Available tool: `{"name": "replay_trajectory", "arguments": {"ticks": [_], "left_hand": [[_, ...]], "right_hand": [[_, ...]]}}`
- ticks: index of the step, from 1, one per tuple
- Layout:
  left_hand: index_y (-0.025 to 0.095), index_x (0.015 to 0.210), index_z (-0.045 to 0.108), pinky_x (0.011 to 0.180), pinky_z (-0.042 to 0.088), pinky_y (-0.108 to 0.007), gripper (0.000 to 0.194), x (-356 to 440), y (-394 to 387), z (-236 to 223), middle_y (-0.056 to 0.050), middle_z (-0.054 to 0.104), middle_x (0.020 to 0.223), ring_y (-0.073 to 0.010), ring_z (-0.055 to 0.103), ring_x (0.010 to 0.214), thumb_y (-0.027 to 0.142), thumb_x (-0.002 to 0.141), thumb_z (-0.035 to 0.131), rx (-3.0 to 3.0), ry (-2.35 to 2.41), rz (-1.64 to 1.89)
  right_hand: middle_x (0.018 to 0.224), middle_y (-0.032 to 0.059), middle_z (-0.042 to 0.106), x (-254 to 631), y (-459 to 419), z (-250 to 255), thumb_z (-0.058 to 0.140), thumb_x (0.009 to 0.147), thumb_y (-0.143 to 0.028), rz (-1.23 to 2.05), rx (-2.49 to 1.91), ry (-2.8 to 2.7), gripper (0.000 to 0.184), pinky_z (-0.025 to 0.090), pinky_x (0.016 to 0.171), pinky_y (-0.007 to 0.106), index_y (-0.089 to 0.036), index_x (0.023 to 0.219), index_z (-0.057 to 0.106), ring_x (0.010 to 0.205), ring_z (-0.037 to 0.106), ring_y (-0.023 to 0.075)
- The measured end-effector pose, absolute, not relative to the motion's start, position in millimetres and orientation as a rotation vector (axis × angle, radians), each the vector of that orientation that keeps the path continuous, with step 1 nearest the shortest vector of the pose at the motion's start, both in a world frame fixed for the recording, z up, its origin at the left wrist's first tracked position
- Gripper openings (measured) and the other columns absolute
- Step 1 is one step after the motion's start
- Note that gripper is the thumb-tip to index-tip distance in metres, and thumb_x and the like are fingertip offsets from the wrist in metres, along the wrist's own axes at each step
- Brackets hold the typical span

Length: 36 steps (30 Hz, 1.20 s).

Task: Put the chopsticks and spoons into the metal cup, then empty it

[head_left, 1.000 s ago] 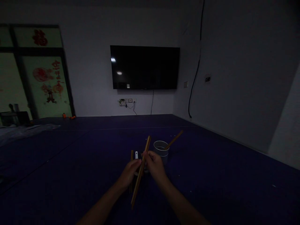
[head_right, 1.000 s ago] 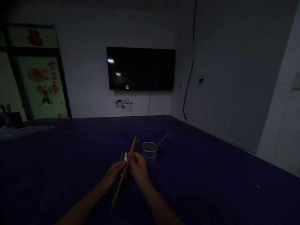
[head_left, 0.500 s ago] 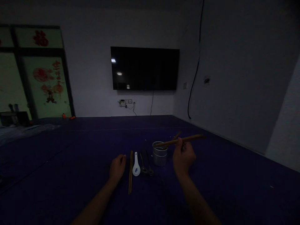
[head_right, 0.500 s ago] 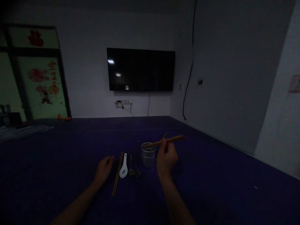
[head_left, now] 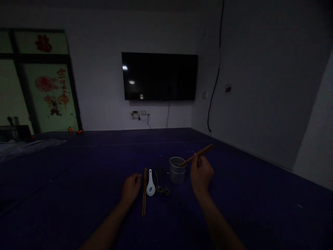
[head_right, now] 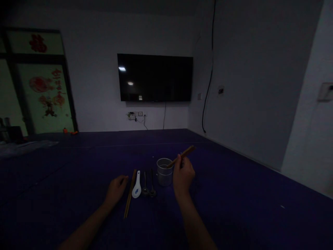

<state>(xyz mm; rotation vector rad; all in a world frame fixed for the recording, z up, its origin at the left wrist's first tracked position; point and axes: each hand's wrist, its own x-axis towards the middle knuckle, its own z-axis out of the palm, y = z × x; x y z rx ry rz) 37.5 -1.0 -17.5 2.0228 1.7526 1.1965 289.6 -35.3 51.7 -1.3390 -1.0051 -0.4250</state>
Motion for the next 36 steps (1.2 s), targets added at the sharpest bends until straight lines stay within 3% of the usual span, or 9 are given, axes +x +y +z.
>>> {"name": "replay_trajectory", "arguments": {"ticks": [14, 23, 36], "left_hand": [[0.017, 0.065, 0.057, 0.054, 0.029, -0.022, 0.037, 37.4, 0.8, -20.8, -0.002, 0.059, 0.062, -0.0125, 0.054, 0.06, 0.037, 0.087, 0.035, 2.032, 1.767, 1.15], [0.016, 0.063, 0.056, 0.053, 0.028, -0.023, 0.038, 37.1, 1.3, -21.2, -0.001, 0.056, 0.058, -0.0124, 0.052, 0.056, 0.037, 0.087, 0.035, 2.057, 1.748, 1.144], [0.016, 0.073, 0.061, 0.056, 0.032, -0.022, 0.032, 37.3, -0.2, -20.1, -0.004, 0.063, 0.069, -0.0131, 0.057, 0.064, 0.035, 0.086, 0.039, 2.045, 1.806, 1.055]], "right_hand": [[0.066, 0.0105, 0.065, 298.8, -16.1, 29.4, 0.038, 0.084, -0.056, -0.306, -1.477, -1.165, 0.049, 0.035, 0.056, 0.027, -0.017, 0.064, 0.06, 0.057, 0.057, 0.0187], [0.068, 0.0118, 0.068, 298.8, -11.7, 23.3, 0.045, 0.077, -0.061, -0.215, -1.502, -1.127, 0.052, 0.039, 0.059, 0.029, -0.014, 0.075, 0.067, 0.061, 0.061, 0.0213], [0.077, 0.0132, 0.071, 295.1, -13.2, 22.3, 0.049, 0.079, -0.051, -0.119, -1.53, -1.206, 0.043, 0.043, 0.062, 0.03, -0.014, 0.077, 0.07, 0.069, 0.064, 0.0233]]}}
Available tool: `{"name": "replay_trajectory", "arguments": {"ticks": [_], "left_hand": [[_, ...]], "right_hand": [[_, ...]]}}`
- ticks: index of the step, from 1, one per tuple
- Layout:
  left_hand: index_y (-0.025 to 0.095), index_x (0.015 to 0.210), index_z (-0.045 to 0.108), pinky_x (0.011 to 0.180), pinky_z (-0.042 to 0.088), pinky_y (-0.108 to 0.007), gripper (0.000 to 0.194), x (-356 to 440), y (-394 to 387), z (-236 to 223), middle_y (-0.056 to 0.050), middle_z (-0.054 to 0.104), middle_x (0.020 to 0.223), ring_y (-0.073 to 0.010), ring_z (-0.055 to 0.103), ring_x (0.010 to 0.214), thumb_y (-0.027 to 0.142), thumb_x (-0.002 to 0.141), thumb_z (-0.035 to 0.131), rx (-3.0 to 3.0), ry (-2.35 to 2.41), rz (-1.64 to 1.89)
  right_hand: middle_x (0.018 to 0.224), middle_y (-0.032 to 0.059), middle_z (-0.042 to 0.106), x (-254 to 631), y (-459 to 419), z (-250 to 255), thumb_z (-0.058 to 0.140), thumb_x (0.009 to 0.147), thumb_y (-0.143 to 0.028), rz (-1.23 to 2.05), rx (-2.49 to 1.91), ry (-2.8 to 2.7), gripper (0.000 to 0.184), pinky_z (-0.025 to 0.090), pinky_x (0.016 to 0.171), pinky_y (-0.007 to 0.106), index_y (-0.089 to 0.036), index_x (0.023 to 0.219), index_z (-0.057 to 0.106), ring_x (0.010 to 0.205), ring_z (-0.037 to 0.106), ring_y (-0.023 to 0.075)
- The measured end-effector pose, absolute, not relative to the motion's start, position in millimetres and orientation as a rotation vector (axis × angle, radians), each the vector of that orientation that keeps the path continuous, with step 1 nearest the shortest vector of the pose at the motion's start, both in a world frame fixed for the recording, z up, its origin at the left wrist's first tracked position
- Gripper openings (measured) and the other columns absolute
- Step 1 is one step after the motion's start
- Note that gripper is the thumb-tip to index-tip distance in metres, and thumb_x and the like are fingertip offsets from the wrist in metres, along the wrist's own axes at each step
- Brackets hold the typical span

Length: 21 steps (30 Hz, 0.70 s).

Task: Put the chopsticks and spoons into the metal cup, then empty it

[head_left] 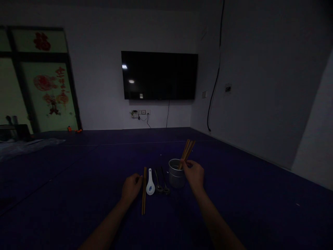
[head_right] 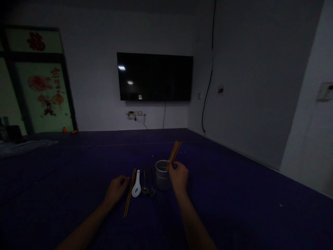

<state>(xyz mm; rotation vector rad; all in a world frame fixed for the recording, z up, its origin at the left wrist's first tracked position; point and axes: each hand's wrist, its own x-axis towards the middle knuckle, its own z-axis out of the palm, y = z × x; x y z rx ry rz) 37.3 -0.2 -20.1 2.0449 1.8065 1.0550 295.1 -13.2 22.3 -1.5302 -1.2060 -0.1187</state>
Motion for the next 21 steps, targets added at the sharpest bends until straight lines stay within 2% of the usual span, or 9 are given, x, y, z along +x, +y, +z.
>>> {"name": "replay_trajectory", "arguments": {"ticks": [7, 14, 18, 21], "left_hand": [[0.017, 0.068, 0.061, 0.055, 0.03, -0.022, 0.029, 38.4, -0.8, -20.4, -0.002, 0.062, 0.066, -0.0132, 0.056, 0.064, 0.04, 0.079, 0.049, 2.126, 1.867, 0.93], [0.017, 0.063, 0.058, 0.056, 0.029, -0.023, 0.027, 40.6, -3.6, -19.0, -0.002, 0.06, 0.065, -0.0136, 0.054, 0.064, 0.037, 0.078, 0.05, 2.236, 1.878, 0.846], [0.018, 0.063, 0.058, 0.056, 0.028, -0.023, 0.024, 40.9, -3.4, -19.9, -0.002, 0.06, 0.064, -0.0136, 0.054, 0.066, 0.036, 0.077, 0.052, 2.239, 1.889, 0.832], [0.018, 0.064, 0.057, 0.056, 0.029, -0.023, 0.022, 41.4, -3.4, -20.3, -0.002, 0.06, 0.065, -0.0135, 0.054, 0.065, 0.035, 0.076, 0.053, 2.233, 1.878, 0.839]], "right_hand": [[0.076, 0.0129, 0.071, 295.2, -13.9, 24.3, 0.048, 0.08, -0.05, -0.092, -1.546, -1.214, 0.043, 0.041, 0.06, 0.029, -0.014, 0.075, 0.07, 0.067, 0.064, 0.0228], [0.079, 0.014, 0.069, 293.9, -16.2, 25.0, 0.045, 0.081, -0.053, -0.089, -1.566, -1.174, 0.048, 0.04, 0.062, 0.03, -0.013, 0.08, 0.07, 0.071, 0.062, 0.0238], [0.091, 0.0145, 0.066, 292.1, -24.6, 35.4, 0.04, 0.084, -0.052, -0.208, -1.531, -1.031, 0.048, 0.039, 0.067, 0.031, -0.013, 0.092, 0.067, 0.081, 0.059, 0.0241], [0.094, 0.0133, 0.063, 287.2, -34.1, 46.0, 0.035, 0.087, -0.05, -0.365, -1.415, -0.913, 0.046, 0.039, 0.067, 0.029, -0.013, 0.092, 0.063, 0.082, 0.057, 0.0219]]}}
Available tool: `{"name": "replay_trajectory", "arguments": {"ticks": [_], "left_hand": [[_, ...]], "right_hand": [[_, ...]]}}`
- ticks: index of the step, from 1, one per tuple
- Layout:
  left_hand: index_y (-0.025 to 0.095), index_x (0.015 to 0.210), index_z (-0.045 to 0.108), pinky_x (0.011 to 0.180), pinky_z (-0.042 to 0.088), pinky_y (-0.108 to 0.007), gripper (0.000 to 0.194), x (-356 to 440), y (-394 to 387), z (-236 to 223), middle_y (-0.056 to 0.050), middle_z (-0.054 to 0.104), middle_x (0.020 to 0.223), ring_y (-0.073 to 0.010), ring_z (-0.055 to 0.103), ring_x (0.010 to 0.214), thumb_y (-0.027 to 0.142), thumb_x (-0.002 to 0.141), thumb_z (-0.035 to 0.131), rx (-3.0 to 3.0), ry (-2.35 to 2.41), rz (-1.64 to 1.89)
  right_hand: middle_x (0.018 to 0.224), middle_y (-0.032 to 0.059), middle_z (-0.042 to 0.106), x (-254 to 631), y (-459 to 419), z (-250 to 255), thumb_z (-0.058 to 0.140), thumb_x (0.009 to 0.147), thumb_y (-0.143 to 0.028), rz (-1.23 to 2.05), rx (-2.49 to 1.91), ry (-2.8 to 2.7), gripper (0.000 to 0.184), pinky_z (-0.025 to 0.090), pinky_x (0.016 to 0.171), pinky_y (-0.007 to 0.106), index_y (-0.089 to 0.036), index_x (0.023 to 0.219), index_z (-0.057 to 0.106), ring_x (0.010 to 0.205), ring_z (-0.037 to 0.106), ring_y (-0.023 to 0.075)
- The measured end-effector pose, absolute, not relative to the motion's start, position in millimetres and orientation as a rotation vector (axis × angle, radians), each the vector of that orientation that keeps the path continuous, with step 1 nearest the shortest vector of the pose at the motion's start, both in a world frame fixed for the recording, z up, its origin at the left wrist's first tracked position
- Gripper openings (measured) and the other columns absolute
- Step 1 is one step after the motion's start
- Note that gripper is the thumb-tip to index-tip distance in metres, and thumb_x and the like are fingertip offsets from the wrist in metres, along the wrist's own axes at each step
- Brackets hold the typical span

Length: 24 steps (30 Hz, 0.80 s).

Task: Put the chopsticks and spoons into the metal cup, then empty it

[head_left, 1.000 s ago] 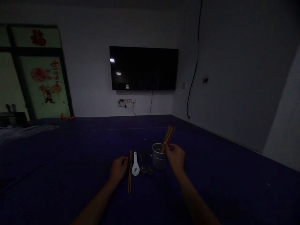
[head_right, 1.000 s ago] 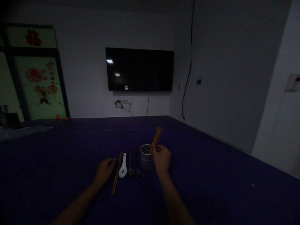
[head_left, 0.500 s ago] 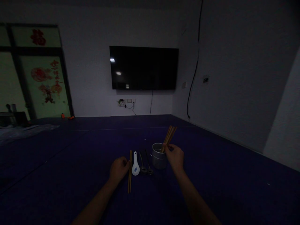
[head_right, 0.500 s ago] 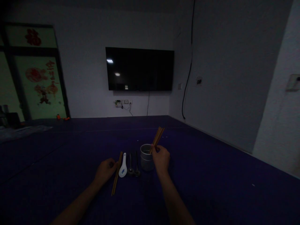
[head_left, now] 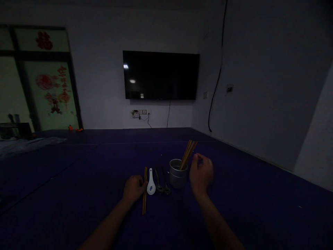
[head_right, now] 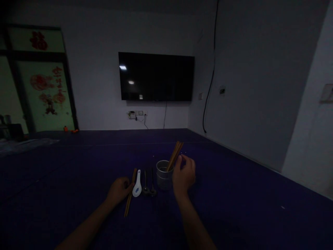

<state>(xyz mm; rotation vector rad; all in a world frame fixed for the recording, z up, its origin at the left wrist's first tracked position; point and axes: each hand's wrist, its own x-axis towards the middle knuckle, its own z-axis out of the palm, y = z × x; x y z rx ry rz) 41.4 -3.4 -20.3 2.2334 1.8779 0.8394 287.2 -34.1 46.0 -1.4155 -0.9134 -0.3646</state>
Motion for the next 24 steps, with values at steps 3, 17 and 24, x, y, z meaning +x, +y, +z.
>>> {"name": "replay_trajectory", "arguments": {"ticks": [3, 17, 24], "left_hand": [[0.018, 0.064, 0.058, 0.057, 0.029, -0.023, 0.02, 42.4, -2.8, -20.4, -0.001, 0.06, 0.065, -0.0135, 0.054, 0.066, 0.033, 0.076, 0.053, 2.236, 1.861, 0.855], [0.019, 0.082, 0.063, 0.062, 0.035, -0.023, 0.015, 42.3, -1.3, -21.4, -0.003, 0.064, 0.074, -0.015, 0.057, 0.073, 0.025, 0.076, 0.051, 2.228, 1.782, 0.926], [0.021, 0.089, 0.068, 0.079, 0.038, -0.027, 0.024, 42.3, -1.1, -21.6, -0.005, 0.068, 0.094, -0.0178, 0.058, 0.09, 0.016, 0.075, 0.05, 2.309, 1.681, 0.885]], "right_hand": [[0.079, 0.0083, 0.062, 272.9, -43.0, 49.3, 0.032, 0.09, -0.047, -0.401, -1.293, -1.049, 0.045, 0.038, 0.064, 0.027, -0.015, 0.084, 0.062, 0.071, 0.056, 0.0179], [0.087, 0.0064, 0.071, 193.9, -67.3, 20.0, 0.043, 0.088, -0.04, -0.051, -1.332, -2.593, 0.031, 0.042, 0.068, 0.026, -0.022, 0.092, 0.069, 0.079, 0.066, 0.019], [0.089, 0.0061, 0.071, 193.7, -67.6, 16.6, 0.048, 0.085, -0.041, -0.022, -1.302, -2.675, 0.029, 0.043, 0.07, 0.027, -0.025, 0.097, 0.069, 0.083, 0.065, 0.0203]]}}
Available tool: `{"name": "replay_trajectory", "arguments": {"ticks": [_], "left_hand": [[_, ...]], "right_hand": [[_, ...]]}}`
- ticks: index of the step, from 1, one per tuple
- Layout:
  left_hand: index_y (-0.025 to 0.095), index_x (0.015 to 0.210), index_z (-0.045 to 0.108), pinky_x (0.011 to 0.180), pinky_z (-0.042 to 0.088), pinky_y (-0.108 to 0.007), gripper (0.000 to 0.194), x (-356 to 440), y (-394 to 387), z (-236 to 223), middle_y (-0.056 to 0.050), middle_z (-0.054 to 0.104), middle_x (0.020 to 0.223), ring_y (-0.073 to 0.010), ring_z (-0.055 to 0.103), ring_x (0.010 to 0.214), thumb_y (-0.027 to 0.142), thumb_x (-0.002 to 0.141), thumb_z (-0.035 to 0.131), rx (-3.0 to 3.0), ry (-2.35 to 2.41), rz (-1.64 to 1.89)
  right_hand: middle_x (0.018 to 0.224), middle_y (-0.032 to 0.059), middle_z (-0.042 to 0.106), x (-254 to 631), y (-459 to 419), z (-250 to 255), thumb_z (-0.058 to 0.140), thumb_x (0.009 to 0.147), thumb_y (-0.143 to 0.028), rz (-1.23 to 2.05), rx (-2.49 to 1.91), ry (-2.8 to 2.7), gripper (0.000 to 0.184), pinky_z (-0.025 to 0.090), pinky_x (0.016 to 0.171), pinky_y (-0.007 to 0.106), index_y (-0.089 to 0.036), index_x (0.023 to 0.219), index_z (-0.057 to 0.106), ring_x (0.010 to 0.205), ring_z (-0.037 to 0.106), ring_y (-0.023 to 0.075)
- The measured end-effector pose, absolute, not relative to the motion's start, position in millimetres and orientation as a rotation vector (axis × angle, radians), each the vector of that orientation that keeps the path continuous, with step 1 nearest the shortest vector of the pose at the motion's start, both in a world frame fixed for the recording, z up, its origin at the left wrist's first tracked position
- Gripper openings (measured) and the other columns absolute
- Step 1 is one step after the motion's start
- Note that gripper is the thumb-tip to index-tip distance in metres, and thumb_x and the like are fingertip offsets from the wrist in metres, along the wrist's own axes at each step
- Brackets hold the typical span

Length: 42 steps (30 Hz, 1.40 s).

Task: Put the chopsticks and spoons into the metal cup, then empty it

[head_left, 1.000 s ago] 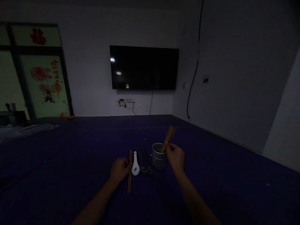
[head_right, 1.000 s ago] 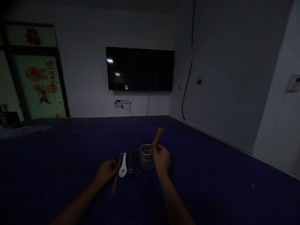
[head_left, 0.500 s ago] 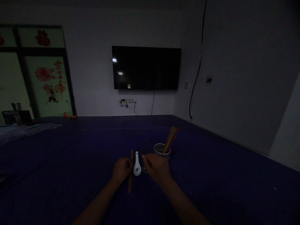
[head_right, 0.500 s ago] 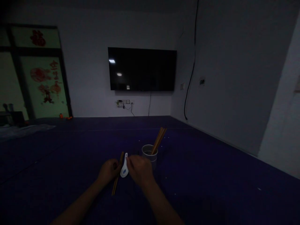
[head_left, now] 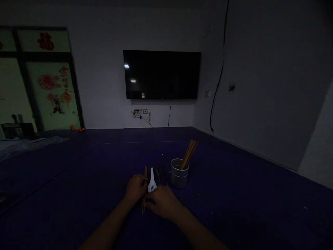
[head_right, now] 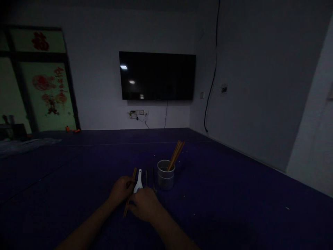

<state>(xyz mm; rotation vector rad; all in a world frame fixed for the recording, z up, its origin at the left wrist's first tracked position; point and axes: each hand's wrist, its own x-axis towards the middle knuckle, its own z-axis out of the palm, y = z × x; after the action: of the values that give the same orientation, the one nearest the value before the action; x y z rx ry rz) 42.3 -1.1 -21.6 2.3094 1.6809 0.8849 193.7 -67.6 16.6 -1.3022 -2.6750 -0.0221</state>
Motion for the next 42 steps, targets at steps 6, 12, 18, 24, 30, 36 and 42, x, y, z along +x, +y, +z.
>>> {"name": "replay_trajectory", "arguments": {"ticks": [6, 12, 18, 24, 30, 36, 42], "left_hand": [[0.019, 0.079, 0.066, 0.071, 0.037, -0.026, 0.022, 42.4, -1.4, -20.8, -0.006, 0.067, 0.083, -0.0181, 0.058, 0.082, 0.031, 0.08, 0.048, 2.303, 1.761, 0.865], [0.019, 0.076, 0.062, 0.063, 0.033, -0.024, 0.016, 40.9, -3.6, -18.6, -0.003, 0.064, 0.075, -0.0152, 0.057, 0.073, 0.031, 0.078, 0.052, 2.27, 1.888, 0.834], [0.017, 0.076, 0.062, 0.066, 0.035, -0.028, 0.03, 40.3, -8.9, -11.3, -0.007, 0.064, 0.075, -0.0213, 0.06, 0.079, 0.044, 0.08, 0.048, 2.279, 2.126, 0.641], [0.014, 0.084, 0.066, 0.079, 0.039, -0.038, 0.052, 43.1, -14.2, -7.6, -0.014, 0.066, 0.088, -0.0285, 0.058, 0.094, 0.056, 0.082, 0.035, 2.34, 2.192, 0.41], [0.016, 0.087, 0.068, 0.083, 0.039, -0.041, 0.046, 45.4, -18.1, -4.8, -0.014, 0.066, 0.096, -0.0287, 0.057, 0.1, 0.047, 0.085, 0.034, 2.378, 2.157, 0.348], [0.016, 0.087, 0.067, 0.083, 0.04, -0.04, 0.04, 46.0, -18.8, -3.4, -0.013, 0.066, 0.098, -0.028, 0.057, 0.1, 0.037, 0.087, 0.033, 2.395, 2.146, 0.344], [0.015, 0.086, 0.068, 0.083, 0.04, -0.037, 0.038, 46.4, -17.7, 0.8, -0.013, 0.067, 0.097, -0.0259, 0.058, 0.1, 0.031, 0.086, 0.033, 2.342, 2.162, 0.302]], "right_hand": [[0.089, 0.0058, 0.071, 193.5, -67.1, 13.0, 0.049, 0.085, -0.041, 0.015, -1.28, -2.672, 0.028, 0.043, 0.069, 0.028, -0.025, 0.097, 0.069, 0.085, 0.064, 0.0217], [0.088, 0.0062, 0.071, 192.3, -67.0, 10.8, 0.049, 0.085, -0.041, 0.004, -1.247, -2.696, 0.028, 0.043, 0.068, 0.028, -0.025, 0.096, 0.069, 0.085, 0.065, 0.0223], [0.087, 0.0069, 0.071, 192.7, -68.2, 12.5, 0.048, 0.085, -0.041, 0.01, -1.275, -2.711, 0.029, 0.043, 0.068, 0.027, -0.022, 0.094, 0.069, 0.084, 0.065, 0.021], [0.089, 0.0062, 0.07, 192.7, -65.3, 9.4, 0.047, 0.086, -0.041, 0.04, -1.254, -2.733, 0.029, 0.042, 0.068, 0.026, -0.024, 0.098, 0.068, 0.084, 0.064, 0.0197], [0.088, 0.0069, 0.071, 192.4, -65.8, 9.8, 0.047, 0.086, -0.041, 0.021, -1.257, -2.728, 0.03, 0.043, 0.067, 0.028, -0.023, 0.098, 0.068, 0.084, 0.064, 0.0211], [0.088, 0.0069, 0.071, 191.4, -65.4, 8.9, 0.046, 0.086, -0.04, -0.005, -1.242, -2.73, 0.029, 0.041, 0.064, 0.026, -0.023, 0.096, 0.068, 0.082, 0.065, 0.0207], [0.084, 0.0069, 0.071, 191.4, -64.6, 7.4, 0.047, 0.086, -0.039, -0.014, -1.248, -2.716, 0.028, 0.041, 0.064, 0.026, -0.022, 0.09, 0.068, 0.078, 0.065, 0.0194]]}}
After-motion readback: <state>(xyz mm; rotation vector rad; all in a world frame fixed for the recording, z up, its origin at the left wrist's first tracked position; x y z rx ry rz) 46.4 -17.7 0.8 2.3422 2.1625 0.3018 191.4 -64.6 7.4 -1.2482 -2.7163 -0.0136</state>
